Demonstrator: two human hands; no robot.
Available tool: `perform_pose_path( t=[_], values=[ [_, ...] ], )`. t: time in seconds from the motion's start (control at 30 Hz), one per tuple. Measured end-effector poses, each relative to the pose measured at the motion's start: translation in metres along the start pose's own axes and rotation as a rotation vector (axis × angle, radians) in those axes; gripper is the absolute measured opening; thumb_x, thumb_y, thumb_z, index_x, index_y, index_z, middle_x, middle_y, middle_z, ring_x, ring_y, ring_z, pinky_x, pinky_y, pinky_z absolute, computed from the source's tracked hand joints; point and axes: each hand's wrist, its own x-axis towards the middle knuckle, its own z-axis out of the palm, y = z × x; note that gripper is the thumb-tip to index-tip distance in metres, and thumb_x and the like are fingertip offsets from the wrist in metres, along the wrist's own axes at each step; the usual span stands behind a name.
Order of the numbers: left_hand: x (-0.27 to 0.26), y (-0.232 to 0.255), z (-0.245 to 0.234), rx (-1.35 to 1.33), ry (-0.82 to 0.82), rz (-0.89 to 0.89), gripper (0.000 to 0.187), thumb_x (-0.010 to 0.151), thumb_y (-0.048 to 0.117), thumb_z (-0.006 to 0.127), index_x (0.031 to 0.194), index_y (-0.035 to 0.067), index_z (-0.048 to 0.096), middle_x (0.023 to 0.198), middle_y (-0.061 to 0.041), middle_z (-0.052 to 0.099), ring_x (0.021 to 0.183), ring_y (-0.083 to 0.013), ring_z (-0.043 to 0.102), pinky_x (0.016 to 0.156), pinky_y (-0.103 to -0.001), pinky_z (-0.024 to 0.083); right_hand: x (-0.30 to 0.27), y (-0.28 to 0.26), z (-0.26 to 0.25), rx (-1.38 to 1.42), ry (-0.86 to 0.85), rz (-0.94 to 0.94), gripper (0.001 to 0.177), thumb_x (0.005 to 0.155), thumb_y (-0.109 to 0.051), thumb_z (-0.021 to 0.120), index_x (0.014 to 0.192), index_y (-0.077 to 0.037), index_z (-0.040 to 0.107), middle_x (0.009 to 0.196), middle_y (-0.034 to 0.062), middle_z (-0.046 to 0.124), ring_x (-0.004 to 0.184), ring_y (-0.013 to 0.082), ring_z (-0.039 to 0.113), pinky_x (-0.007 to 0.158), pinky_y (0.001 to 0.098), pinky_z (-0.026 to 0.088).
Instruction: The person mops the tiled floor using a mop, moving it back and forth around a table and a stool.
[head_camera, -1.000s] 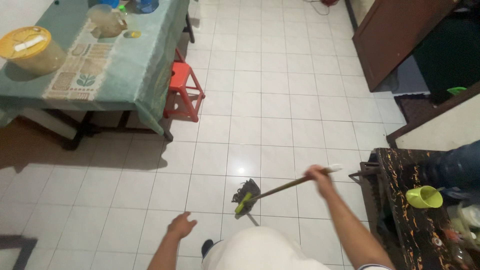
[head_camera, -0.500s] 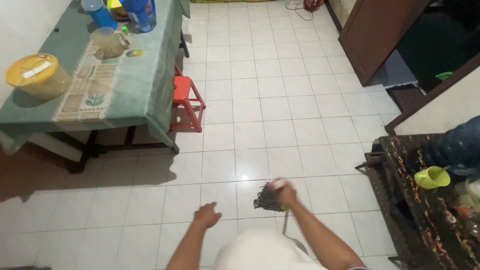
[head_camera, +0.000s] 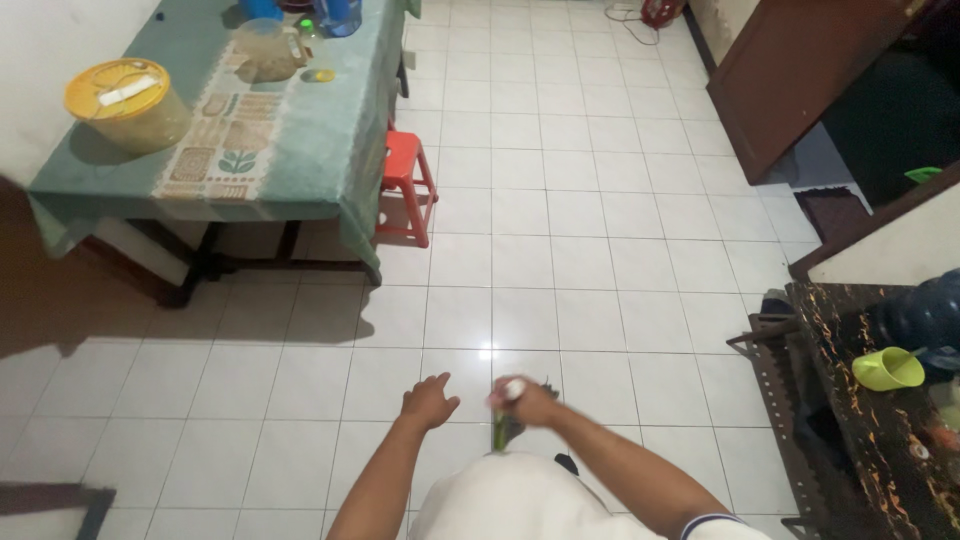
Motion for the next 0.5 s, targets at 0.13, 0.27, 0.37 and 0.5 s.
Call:
perform_pose_path(
  t=[0.13, 0.27, 0.37, 0.5],
  values=[
    [-0.010, -0.046, 0.011, 0.086, -0.067, -0.019, 0.060, 0.079, 0.038, 0.050, 0.130, 0.019, 0.027, 0.132, -0.008, 0.031, 0.121, -0.0253, 0.031, 0.100, -0.043, 0.025, -0.009, 0.095, -0.082, 0.284, 0.339, 0.039, 0.014, 0.080, -0.015, 0.049, 0.069, -0.007, 0.055, 0.068, 0.0028, 0.055, 0.072, 0.0153, 0.051, 0.075, 0.0334, 0.041],
    [-0.011, -0.100, -0.004, 0.259, -0.127, -0.100, 0.060, 0.079, 0.039, 0.050, 0.130, 0.020, 0.026, 0.134, -0.008, 0.028, 0.121, -0.0260, 0.031, 0.099, -0.044, 0.027, -0.070, 0.125, -0.172, 0.490, 0.756, 0.148, 0.011, 0.081, -0.011, 0.049, 0.077, -0.002, 0.054, 0.071, 0.0089, 0.057, 0.070, 0.0178, 0.055, 0.075, 0.0326, 0.044],
    [-0.008, -0.123, -0.019, 0.298, -0.136, -0.158, 0.057, 0.080, 0.038, 0.048, 0.130, 0.019, 0.029, 0.130, -0.007, 0.036, 0.119, -0.0246, 0.035, 0.098, -0.042, 0.029, -0.105, 0.124, -0.210, 0.562, 1.116, 0.127, 0.010, 0.083, -0.012, 0.051, 0.075, -0.006, 0.050, 0.066, 0.0069, 0.054, 0.060, 0.0155, 0.054, 0.067, 0.0308, 0.048],
    [0.009, -0.118, -0.026, 0.273, -0.158, -0.153, 0.054, 0.079, 0.038, 0.046, 0.128, 0.018, 0.034, 0.124, -0.006, 0.047, 0.115, -0.0235, 0.043, 0.097, -0.042, 0.031, -0.095, 0.140, -0.189, 0.325, 1.370, 0.101, 0.024, 0.087, -0.017, 0.054, 0.068, -0.003, 0.048, 0.062, 0.0059, 0.052, 0.052, 0.0120, 0.045, 0.049, 0.0274, 0.037]
  ],
)
